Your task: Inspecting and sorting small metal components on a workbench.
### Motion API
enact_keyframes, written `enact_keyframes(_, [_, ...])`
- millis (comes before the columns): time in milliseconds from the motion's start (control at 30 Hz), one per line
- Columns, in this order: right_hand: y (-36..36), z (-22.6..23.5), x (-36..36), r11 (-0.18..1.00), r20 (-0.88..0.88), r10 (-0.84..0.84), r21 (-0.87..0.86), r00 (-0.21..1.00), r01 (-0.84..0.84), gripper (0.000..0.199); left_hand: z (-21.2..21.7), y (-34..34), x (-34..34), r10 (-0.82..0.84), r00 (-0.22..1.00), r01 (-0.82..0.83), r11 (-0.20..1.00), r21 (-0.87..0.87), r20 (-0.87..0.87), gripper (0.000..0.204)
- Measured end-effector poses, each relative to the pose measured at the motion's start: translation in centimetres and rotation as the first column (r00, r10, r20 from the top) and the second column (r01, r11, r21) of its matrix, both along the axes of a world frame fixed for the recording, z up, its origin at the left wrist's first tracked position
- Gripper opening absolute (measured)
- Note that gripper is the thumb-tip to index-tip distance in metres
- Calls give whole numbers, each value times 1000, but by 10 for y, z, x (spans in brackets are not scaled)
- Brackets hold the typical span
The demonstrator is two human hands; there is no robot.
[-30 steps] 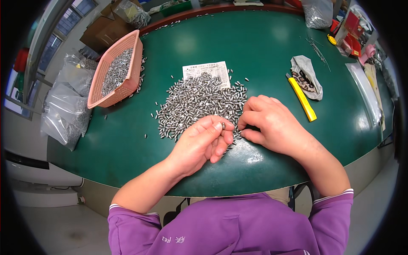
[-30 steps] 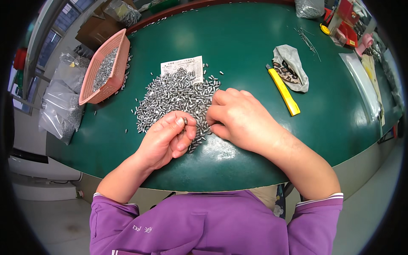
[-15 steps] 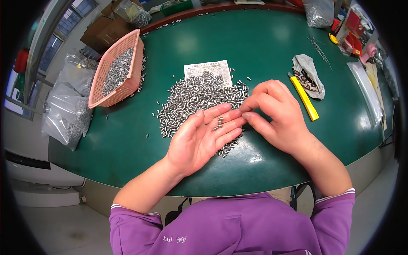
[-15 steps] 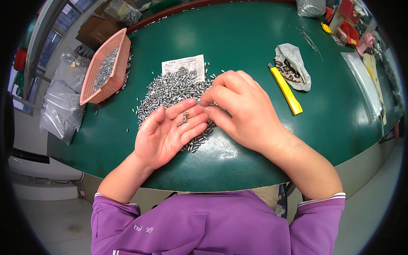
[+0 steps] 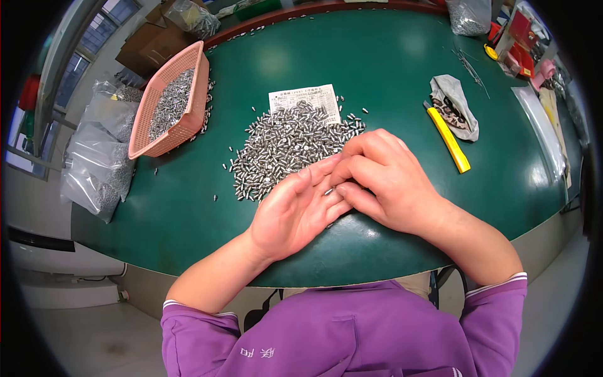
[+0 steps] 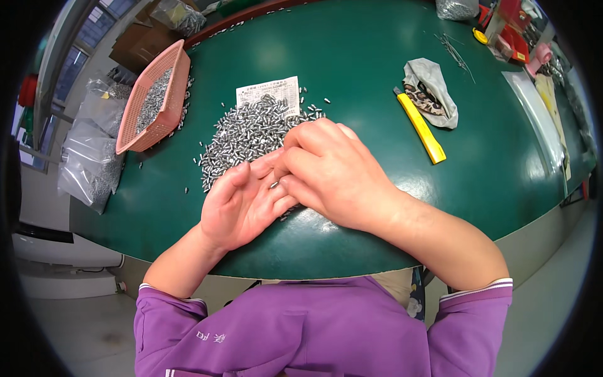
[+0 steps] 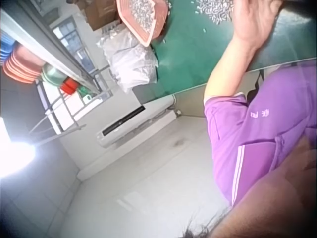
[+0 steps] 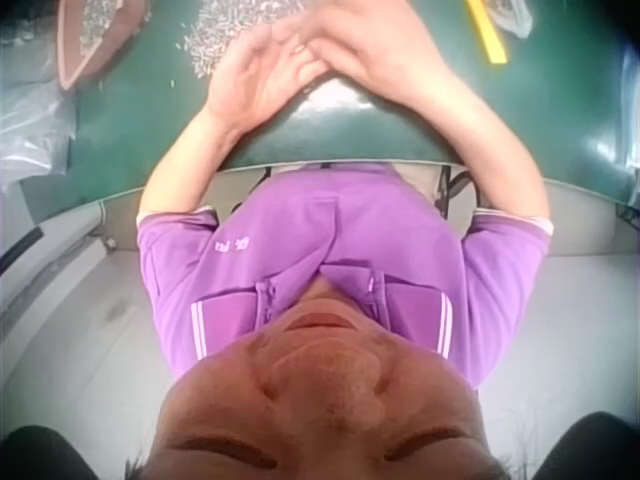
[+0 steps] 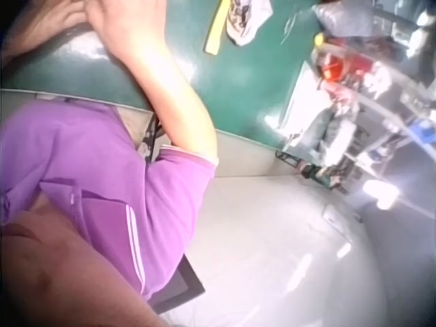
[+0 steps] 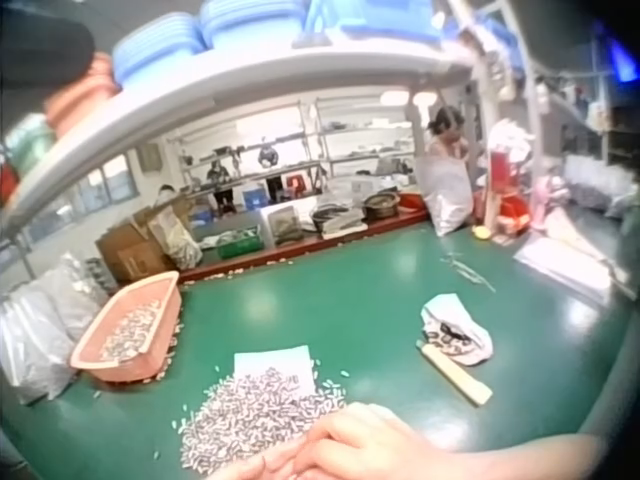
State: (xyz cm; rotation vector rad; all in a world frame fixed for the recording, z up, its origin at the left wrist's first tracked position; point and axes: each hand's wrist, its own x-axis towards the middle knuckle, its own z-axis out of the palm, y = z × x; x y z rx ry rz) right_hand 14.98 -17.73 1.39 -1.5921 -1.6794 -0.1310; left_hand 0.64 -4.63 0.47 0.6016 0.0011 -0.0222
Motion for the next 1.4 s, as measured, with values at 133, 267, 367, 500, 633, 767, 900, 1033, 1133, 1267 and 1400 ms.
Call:
enact_keyframes(133, [-2, 5, 3, 992, 12, -107, 73, 994, 106, 18, 7, 0, 1, 37, 995, -26, 992, 122, -91, 44])
enact_keyframes(267, [-2, 7, 3, 994, 37, -87, 77, 996, 84, 18, 0, 0, -4, 134, 977, -97, 972, 213, -166, 21])
enact_keyframes(367, [-1, 5, 1, 997, 20, -48, 65, 999, 47, 18, -4, 1, -5, 182, 966, -121, 947, 297, -185, 19])
enact_keyframes(500, [0, 3, 0, 998, -91, -33, 52, 995, 38, 20, -3, -1, -4, 222, 957, -147, 926, 349, -185, 17])
enact_keyframes(633, [0, 3, 1, 998, -129, -44, 43, 991, 50, 22, 0, -2, -3, 231, 947, -135, 916, 379, -222, 18])
enact_keyframes(767, [0, 1, 1, 998, -123, -40, 40, 992, 46, 21, -2, 0, -3, 179, 968, -115, 940, 322, -176, 20])
enact_keyframes(900, [0, 3, 0, 997, -138, -38, 56, 990, 46, 20, -1, 0, -3, 171, 968, -117, 955, 272, -186, 25])
enact_keyframes(1033, [-1, 4, 1, 994, -70, -73, 78, 995, 78, 20, -1, 5, -1, 97, 990, -88, 992, 92, -100, 35])
enact_keyframes(1133, [-1, 4, 1, 996, 8, -73, 56, 997, 72, 19, -2, 6, -2, 58, 995, -54, 997, 51, -77, 46])
enact_keyframes(1267, [-1, 4, 0, 997, 56, -59, 57, 997, 56, 17, -4, 4, -1, 8, 1000, -8, 1000, -23, -7, 55])
enact_keyframes(1400, [-3, 7, 2, 999, 100, -32, 12, 995, 31, 15, 0, 1, -1, -13, 1000, 14, 999, 45, -21, 60])
